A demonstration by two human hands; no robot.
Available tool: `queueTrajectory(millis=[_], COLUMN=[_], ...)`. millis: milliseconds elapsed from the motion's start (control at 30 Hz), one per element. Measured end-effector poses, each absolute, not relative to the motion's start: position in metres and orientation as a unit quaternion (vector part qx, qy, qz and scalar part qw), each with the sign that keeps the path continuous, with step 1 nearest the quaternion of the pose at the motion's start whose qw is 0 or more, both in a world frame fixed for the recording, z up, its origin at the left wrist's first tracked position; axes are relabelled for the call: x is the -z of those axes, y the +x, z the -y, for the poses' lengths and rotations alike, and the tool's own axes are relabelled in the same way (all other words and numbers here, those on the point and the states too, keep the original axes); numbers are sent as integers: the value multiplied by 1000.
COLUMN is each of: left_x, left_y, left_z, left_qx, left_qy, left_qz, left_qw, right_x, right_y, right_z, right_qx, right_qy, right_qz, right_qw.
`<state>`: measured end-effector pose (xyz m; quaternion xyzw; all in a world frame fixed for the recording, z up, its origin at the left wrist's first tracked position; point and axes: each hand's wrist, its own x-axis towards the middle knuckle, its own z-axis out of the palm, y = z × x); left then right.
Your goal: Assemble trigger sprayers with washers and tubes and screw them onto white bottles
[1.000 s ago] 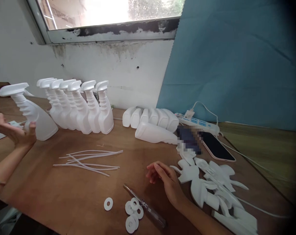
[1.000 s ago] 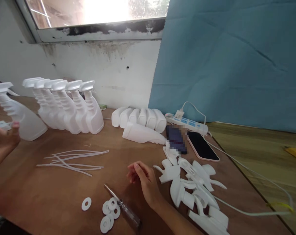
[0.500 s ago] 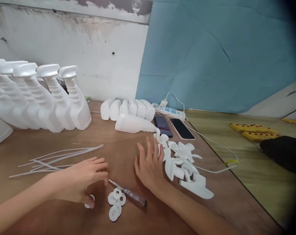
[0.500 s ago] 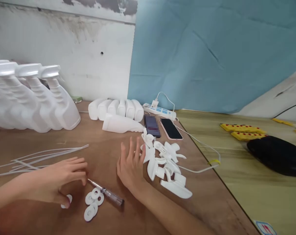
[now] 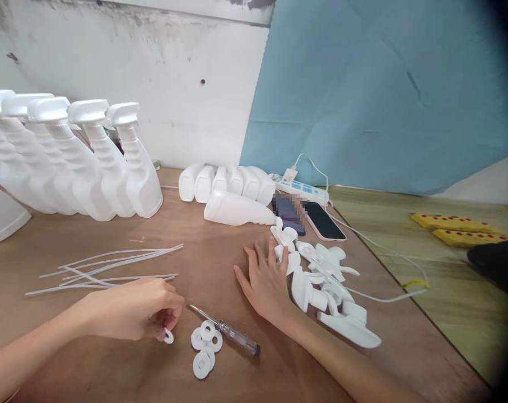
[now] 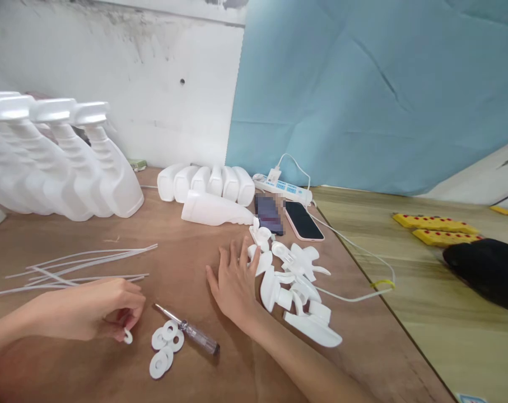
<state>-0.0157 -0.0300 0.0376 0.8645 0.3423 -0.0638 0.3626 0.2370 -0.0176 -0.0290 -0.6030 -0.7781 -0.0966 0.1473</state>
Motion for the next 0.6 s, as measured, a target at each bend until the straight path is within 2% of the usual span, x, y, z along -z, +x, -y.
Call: queueTrajectory(millis=[133, 267, 367, 467, 600], left_x=[-48, -52, -45, -30, -8], left_y=[-8, 1, 8, 12, 13], left_z=[19, 10, 7, 8, 8], left_qx=[-4, -109, -185, -230, -244], left_qy=[832, 768, 718, 676, 663], left_qz=[-360, -403, -422, -439, -444], left_qw=[423, 485, 521, 545, 551], right_x=[22, 18, 19, 23, 29], right_y=[231, 226, 226, 225, 224], right_z=[25, 36, 39, 36, 31], right_qx=[38, -67, -25, 59, 44], right_qy=[-555, -487, -465, -526, -590], right_qz=[813, 831, 821, 793, 771], right_qw=[172, 260, 329, 301, 236])
